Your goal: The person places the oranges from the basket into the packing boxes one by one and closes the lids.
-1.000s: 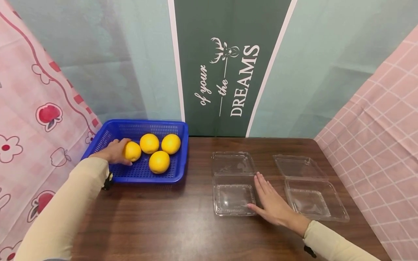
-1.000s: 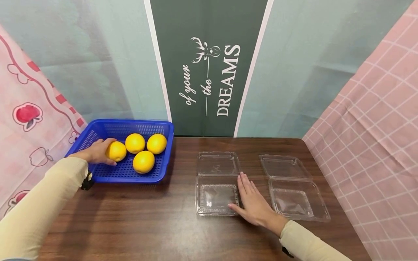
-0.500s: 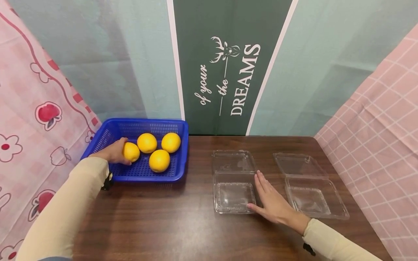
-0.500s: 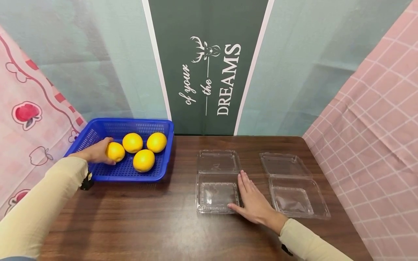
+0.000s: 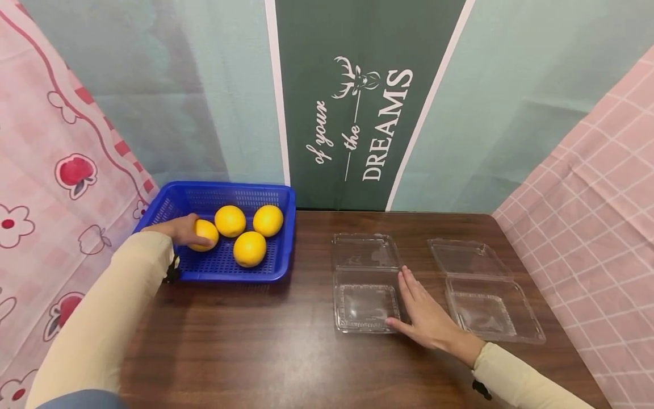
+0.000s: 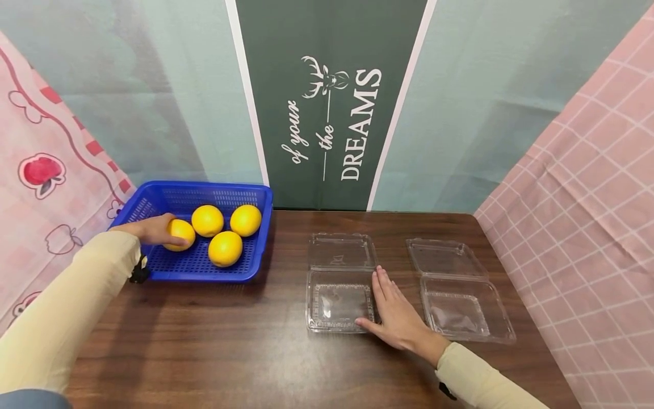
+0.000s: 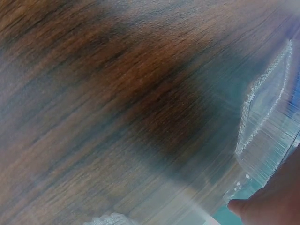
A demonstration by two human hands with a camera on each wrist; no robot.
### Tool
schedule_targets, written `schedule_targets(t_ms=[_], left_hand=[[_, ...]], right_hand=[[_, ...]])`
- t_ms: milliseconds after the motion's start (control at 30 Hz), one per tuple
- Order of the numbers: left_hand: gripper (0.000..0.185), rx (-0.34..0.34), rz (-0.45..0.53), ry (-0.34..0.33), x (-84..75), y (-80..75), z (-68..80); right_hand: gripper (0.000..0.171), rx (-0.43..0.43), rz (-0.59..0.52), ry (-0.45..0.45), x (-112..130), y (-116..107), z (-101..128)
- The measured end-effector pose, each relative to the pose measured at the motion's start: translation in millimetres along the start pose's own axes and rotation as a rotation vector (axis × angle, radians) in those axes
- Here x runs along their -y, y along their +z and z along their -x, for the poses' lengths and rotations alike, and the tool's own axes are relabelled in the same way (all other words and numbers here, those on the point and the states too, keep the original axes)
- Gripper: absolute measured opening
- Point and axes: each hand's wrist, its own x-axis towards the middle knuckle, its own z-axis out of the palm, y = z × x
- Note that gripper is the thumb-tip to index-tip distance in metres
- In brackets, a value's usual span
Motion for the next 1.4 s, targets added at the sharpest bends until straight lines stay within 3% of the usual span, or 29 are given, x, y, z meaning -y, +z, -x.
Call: schedule_targets(t_ms=[300, 500, 633, 833, 1400], left_hand=[[0.099, 0.043, 0.012, 0.008, -3.8, -4.2, -6.5], [0.121, 0.1, 0.01, -0.092, -7.8, -1.3, -15.6], [0.121, 0.12, -0.01, -0.09, -6.1, 2.6, -21.3], [0.117, 0.095, -0.008, -0.101, -1.3, 5.8, -25.8], [0.108, 0.052, -0.018, -0.041, -0.3, 3.8, -21.7]], right_hand=[[0.106, 0.0, -0.011, 0.01, 0.2, 0.7, 1.1], [0.106, 0.0, -0.025, 0.011, 0.5, 0.7, 1.6], [0.106, 0.005, -0.024, 0.002, 2.0, 1.7, 0.8], [0.106, 0.008, -0.022, -0.003, 3.6, 3.3, 0.0], [0.107, 0.002, -0.009, 0.005, 0.3, 2.6, -1.1]])
